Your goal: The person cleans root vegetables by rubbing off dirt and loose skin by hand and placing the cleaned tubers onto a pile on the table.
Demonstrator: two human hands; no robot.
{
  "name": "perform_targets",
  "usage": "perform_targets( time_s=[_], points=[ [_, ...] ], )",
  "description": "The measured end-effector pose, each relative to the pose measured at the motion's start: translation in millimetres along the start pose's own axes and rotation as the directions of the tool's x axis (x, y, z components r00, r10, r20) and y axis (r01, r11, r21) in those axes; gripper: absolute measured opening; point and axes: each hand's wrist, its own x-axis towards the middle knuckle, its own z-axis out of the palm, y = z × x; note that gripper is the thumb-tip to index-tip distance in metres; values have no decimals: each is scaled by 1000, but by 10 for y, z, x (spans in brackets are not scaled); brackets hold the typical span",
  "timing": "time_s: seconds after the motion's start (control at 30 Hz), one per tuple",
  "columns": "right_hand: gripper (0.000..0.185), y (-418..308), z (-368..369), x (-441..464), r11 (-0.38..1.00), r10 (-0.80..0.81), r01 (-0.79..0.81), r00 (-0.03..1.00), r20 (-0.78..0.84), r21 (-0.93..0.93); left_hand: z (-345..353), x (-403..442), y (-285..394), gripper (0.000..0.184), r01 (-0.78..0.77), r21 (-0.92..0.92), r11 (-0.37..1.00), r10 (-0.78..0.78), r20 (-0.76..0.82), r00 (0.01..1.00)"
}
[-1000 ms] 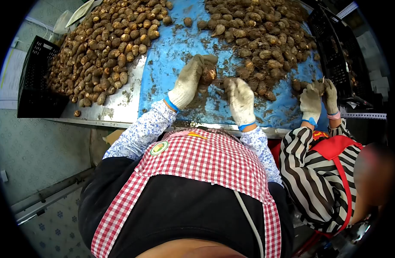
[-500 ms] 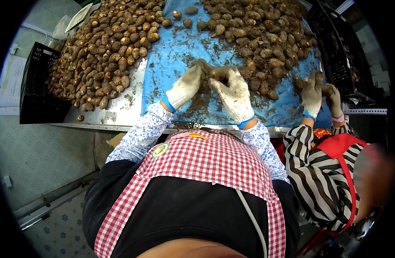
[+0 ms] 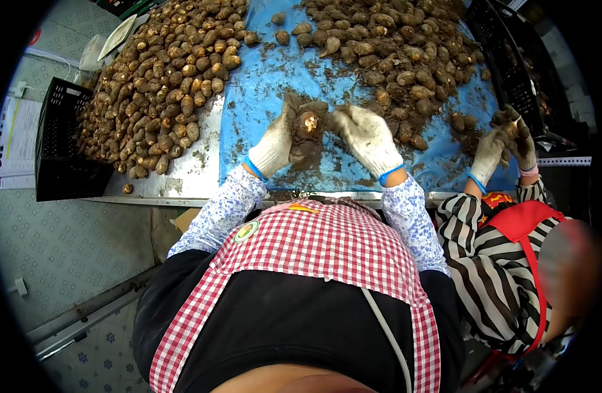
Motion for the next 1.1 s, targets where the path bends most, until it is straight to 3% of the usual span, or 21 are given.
perform_targets(
  time_s=[0.07, 0.1, 0.17, 0.23, 0.27, 0.33, 0.43, 0.47, 0.5, 0.53, 0.6, 0.7, 0.73, 0.83, 0.93, 1.0, 1.07, 1.1],
  points=[
    [34, -523, 278, -251, 837, -48, 137, 983, 177, -530, 150, -10, 15, 74, 46, -14, 999, -48, -94, 994],
    [34, -718, 290, -281, 557, -46, 216, 972, 230, -802, 204, -6, 18, 73, 71, -21, 997, -73, -139, 988],
    [35, -782, 286, -290, 560, -53, 224, 970, 236, -798, 102, 42, 46, 71, 70, -34, 997, -69, 32, 997],
    [33, -719, 289, -293, 574, -118, 275, 960, 255, -771, 228, 68, 12, 69, 24, 124, 992, -2, -173, 985],
    [32, -659, 295, -294, 580, -149, 302, 952, 266, -757, 296, 44, 48, 69, 37, 116, 993, -11, -216, 976],
    [31, -411, 255, -268, 542, -129, 217, 976, 175, -812, 377, 5, 99, 68, 58, 99, 993, -26, -304, 952],
    [30, -323, 84, -214, 458, -8, 12, 1000, 9, -889, 303, 73, 37, 69, -3, -102, 995, -30, -322, 946],
    [31, -264, 52, -209, 527, -46, -9, 998, -39, -850, 188, 37, 55, 69, 4, -90, 996, -10, -69, 998],
    [32, -168, 28, -231, 595, -72, -30, 993, -90, -803, 137, 48, 12, 70, 18, -140, 990, -34, -111, 993],
    [31, -144, 66, -206, 740, -119, 25, 988, -95, -672, 115, 67, -29, 71, 37, -194, 980, -67, -153, 986],
    [25, -184, 61, -277, 902, -175, 125, 981, -85, -414, 103, 95, -69, 72, 58, -235, 970, -102, -181, 978],
    [21, -426, 141, -319, 942, -93, 68, 994, -60, -329, 99, 92, -95, 72, 73, -180, 981, -101, -148, 984],
    [21, -440, 212, -347, 997, 17, -23, 997, -79, -79, 78, 70, -86, 72, 78, -150, 986, -97, -129, 987],
    [19, -306, 304, -268, 998, 23, -22, 999, 31, -51, 241, 19, -59, 69, 22, 59, 998, -11, -192, 981],
    [23, -470, 292, -295, 930, 17, -10, 1000, 16, -367, 478, 63, -58, 69, 0, 83, 997, 29, -342, 939],
    [26, -359, 213, -261, 771, 34, -22, 999, 7, -637, 410, 71, -100, 70, -11, -21, 1000, 3, -326, 945],
    [26, -117, 143, -212, 462, 51, -45, 998, -25, -885, 198, 109, -143, 70, -11, -129, 992, -16, -202, 979],
    [27, -17, 152, -243, 536, -23, -62, 996, -88, -842, 161, 130, -135, 71, -8, -169, 986, -19, -155, 988]
  ],
)
